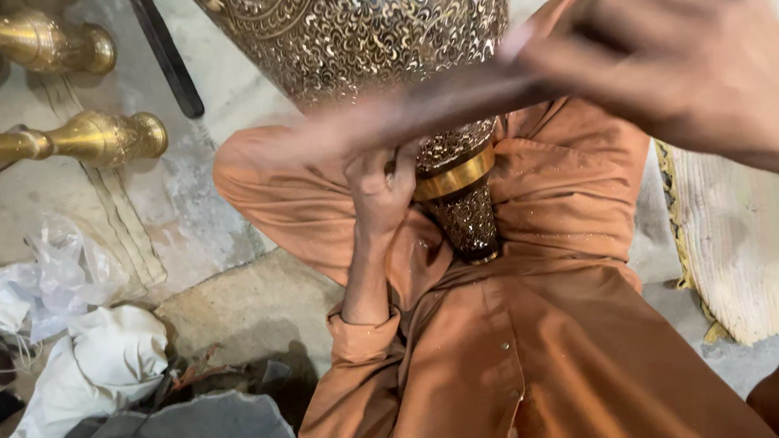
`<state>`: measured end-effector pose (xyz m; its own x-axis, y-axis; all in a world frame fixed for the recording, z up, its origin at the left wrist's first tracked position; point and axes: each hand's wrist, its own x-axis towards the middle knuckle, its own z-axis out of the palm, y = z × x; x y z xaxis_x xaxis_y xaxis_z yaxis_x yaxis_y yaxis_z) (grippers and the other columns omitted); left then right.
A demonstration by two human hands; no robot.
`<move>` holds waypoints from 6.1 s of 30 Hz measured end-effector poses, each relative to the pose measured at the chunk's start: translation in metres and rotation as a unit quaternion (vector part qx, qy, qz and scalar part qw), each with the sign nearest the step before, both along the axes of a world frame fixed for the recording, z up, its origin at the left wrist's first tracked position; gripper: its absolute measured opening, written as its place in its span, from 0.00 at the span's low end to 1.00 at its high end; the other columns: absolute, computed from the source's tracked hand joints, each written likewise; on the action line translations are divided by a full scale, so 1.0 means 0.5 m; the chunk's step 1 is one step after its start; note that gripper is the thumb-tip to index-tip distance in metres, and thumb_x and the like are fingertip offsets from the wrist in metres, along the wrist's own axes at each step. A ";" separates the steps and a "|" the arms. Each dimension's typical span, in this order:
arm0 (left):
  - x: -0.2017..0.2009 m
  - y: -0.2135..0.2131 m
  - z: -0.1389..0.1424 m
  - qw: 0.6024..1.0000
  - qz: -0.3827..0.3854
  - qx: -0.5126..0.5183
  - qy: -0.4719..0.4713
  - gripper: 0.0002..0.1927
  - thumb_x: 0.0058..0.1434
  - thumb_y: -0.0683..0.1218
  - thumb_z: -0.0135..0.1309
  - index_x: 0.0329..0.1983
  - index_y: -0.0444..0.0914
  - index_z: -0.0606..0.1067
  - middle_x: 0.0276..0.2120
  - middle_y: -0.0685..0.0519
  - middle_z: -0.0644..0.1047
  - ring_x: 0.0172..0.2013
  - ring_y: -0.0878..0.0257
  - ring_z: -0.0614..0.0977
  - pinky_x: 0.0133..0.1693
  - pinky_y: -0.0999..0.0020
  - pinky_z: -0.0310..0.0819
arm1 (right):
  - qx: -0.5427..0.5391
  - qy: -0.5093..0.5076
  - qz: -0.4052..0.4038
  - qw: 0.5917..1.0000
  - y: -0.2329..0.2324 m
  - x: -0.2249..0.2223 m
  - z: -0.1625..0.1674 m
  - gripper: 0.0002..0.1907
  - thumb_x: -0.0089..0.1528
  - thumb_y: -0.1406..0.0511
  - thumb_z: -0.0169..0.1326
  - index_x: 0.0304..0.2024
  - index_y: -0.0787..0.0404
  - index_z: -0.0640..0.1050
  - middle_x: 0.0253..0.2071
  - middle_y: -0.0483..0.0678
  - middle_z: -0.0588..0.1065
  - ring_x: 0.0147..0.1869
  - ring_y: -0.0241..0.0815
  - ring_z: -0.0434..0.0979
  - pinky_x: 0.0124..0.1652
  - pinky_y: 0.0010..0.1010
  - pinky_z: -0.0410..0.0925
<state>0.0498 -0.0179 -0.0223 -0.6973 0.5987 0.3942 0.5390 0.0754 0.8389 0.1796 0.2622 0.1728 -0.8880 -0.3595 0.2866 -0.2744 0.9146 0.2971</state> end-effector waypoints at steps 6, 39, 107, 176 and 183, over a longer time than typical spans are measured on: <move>0.004 0.005 0.022 0.999 -0.001 0.004 -0.050 0.04 0.67 0.35 0.58 0.43 0.33 0.76 0.36 0.51 0.81 0.33 0.64 0.81 0.35 0.68 0.77 | -0.257 -0.099 -0.045 0.960 0.009 0.013 -0.022 0.34 0.63 0.63 0.63 0.70 0.61 0.68 0.45 0.53 0.73 0.40 0.47 0.75 0.38 0.35 0.68; -0.027 0.010 0.080 0.998 -0.053 -0.044 -0.015 0.08 0.64 0.36 0.63 0.45 0.33 0.78 0.37 0.50 0.82 0.35 0.58 0.84 0.39 0.64 0.80 | -0.195 -0.138 -0.149 0.960 0.002 0.050 -0.128 0.37 0.60 0.61 0.66 0.71 0.52 0.69 0.39 0.50 0.74 0.29 0.42 0.73 0.22 0.32 0.67; 0.038 -0.002 0.025 0.996 0.016 -0.088 0.021 0.10 0.63 0.37 0.62 0.48 0.34 0.79 0.39 0.52 0.83 0.40 0.59 0.81 0.42 0.63 0.80 | -0.226 -0.070 -0.077 0.969 -0.045 0.050 0.001 0.41 0.52 0.69 0.70 0.65 0.65 0.66 0.39 0.54 0.74 0.36 0.51 0.75 0.33 0.40 0.69; 0.031 -0.018 0.023 0.999 0.017 -0.031 -0.005 0.10 0.61 0.33 0.59 0.45 0.31 0.78 0.39 0.44 0.83 0.41 0.54 0.86 0.47 0.61 0.79 | -0.087 -0.082 -0.105 0.987 -0.015 0.107 -0.020 0.30 0.64 0.71 0.63 0.69 0.57 0.76 0.40 0.47 0.77 0.38 0.42 0.72 0.39 0.32 0.66; 0.031 -0.018 -0.027 1.000 0.007 -0.020 0.016 0.07 0.63 0.35 0.59 0.45 0.32 0.79 0.38 0.48 0.84 0.41 0.56 0.86 0.47 0.62 0.80 | 0.120 -0.062 -0.087 0.987 -0.020 0.098 -0.005 0.29 0.60 0.66 0.61 0.65 0.50 0.77 0.32 0.40 0.76 0.33 0.33 0.73 0.37 0.24 0.69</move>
<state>0.0652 -0.0269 -0.0357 -0.6936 0.6044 0.3919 0.5639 0.1172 0.8175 0.2287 0.2522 0.1705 -0.9652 -0.2425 0.0979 -0.1667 0.8587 0.4845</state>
